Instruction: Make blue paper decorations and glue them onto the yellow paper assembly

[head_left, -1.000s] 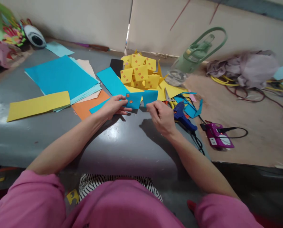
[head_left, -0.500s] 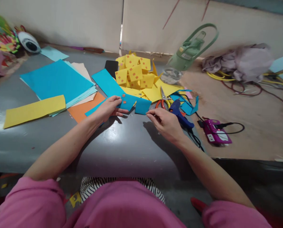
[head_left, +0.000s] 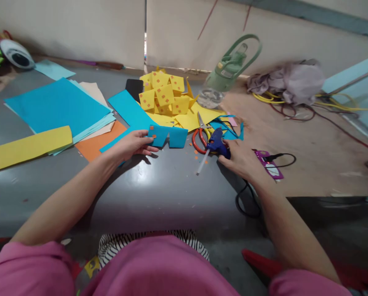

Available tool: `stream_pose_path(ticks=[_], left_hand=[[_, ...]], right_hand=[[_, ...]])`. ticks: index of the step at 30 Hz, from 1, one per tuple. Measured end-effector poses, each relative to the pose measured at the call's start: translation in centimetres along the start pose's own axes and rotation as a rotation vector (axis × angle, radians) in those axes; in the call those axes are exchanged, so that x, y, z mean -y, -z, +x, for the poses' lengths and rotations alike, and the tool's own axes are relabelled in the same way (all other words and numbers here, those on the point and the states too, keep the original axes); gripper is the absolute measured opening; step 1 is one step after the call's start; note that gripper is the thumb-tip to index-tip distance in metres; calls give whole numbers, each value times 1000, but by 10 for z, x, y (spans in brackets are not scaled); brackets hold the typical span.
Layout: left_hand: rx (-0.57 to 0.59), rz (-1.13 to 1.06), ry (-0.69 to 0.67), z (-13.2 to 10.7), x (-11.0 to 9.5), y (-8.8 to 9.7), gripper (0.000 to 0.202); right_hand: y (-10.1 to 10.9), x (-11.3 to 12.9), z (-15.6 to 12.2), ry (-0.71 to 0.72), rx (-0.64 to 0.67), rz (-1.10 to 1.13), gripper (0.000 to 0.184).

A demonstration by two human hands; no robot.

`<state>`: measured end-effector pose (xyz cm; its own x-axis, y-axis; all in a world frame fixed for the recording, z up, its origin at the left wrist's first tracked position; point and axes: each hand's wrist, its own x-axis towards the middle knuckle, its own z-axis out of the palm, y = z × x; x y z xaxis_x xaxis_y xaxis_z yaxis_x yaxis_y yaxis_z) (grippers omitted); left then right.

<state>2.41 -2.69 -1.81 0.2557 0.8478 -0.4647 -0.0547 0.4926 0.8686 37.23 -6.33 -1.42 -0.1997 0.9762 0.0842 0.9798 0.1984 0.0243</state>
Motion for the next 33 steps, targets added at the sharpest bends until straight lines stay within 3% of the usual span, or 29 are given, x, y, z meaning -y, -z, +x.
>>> stream_pose_path(ticks=[3,6,8,10,14,17,25,33], left_hand=[[-5,-76,-29,3,0,2,14],[9,-134,-57,6,1,4,21],[7,-146,-60,7,2,5,23],[4,-152,-64,8,3,5,21],[10,-164,-70,8,4,4,9],[31,-147,-63,9,4,5,11],[54,-130,-86,7,2,2,13],[59,-124,-98,6,1,3,17]], right_hand=[[5,1,2,-42,-139,164,40],[15,16,0,-115,-241,487,38],[20,37,-2,-84,-102,748,40],[20,61,-2,46,92,860,40],[11,100,6,147,169,802,38],[7,113,13,193,153,697,36],[8,119,18,254,47,618,32],[8,119,19,214,41,612,29]])
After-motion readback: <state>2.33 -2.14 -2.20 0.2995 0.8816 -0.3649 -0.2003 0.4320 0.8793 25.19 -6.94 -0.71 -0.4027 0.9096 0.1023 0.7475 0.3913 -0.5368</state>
